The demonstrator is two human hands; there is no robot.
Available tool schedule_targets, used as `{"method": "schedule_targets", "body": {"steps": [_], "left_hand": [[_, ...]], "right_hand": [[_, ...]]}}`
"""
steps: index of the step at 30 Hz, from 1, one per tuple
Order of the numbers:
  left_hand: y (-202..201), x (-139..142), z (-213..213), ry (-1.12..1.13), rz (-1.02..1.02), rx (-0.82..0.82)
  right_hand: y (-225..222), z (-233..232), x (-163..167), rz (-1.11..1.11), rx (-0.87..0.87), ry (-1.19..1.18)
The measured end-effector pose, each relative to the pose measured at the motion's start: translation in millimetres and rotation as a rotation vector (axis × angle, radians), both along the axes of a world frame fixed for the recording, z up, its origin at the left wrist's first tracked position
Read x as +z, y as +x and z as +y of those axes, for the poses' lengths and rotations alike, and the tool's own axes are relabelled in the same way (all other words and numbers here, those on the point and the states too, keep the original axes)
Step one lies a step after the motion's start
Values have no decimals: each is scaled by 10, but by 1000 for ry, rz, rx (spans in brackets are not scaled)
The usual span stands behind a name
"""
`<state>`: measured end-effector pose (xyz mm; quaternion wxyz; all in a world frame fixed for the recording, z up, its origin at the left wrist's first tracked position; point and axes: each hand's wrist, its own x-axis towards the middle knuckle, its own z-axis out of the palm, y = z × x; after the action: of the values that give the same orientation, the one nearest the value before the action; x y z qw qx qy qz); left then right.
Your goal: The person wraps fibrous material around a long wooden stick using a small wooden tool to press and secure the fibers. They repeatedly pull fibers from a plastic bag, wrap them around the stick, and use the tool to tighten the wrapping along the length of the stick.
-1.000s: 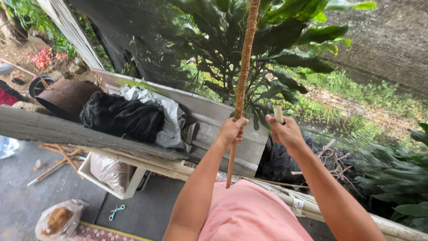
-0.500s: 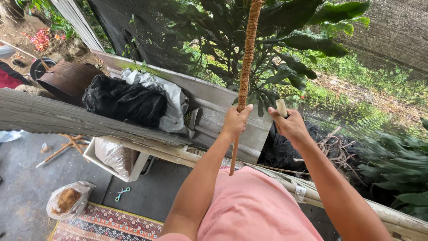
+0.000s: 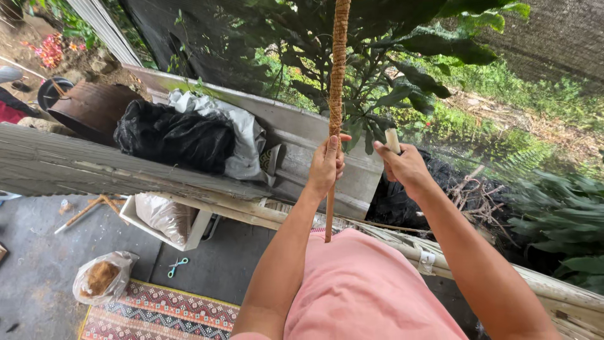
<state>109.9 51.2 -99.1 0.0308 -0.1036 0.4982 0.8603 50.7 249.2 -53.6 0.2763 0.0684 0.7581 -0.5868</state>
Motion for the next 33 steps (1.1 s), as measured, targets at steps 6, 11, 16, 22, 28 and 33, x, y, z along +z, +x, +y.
{"method": "schedule_targets", "body": {"steps": [6,11,16,22,28,33], "left_hand": [[-14,-233,-55,14,23,-34],[-70,-374,-99,-38,-27,-156],[-118,-369,-94,-102,-47,-206],[-128,-348,-27,8,-57,-224],[-143,-284,42,-519,72,-85],[-336,-140,84,-840,286,-15]], "right_hand": [[-54,-45,-12,11,-4,-49],[-122,-27,-79,28,-2,60],[-184,33,-154,25,-20,-3],[-139,97,-185,27,-63,8],[38,96,43,130,11,168],[315,44,466,565,328,362]]}}
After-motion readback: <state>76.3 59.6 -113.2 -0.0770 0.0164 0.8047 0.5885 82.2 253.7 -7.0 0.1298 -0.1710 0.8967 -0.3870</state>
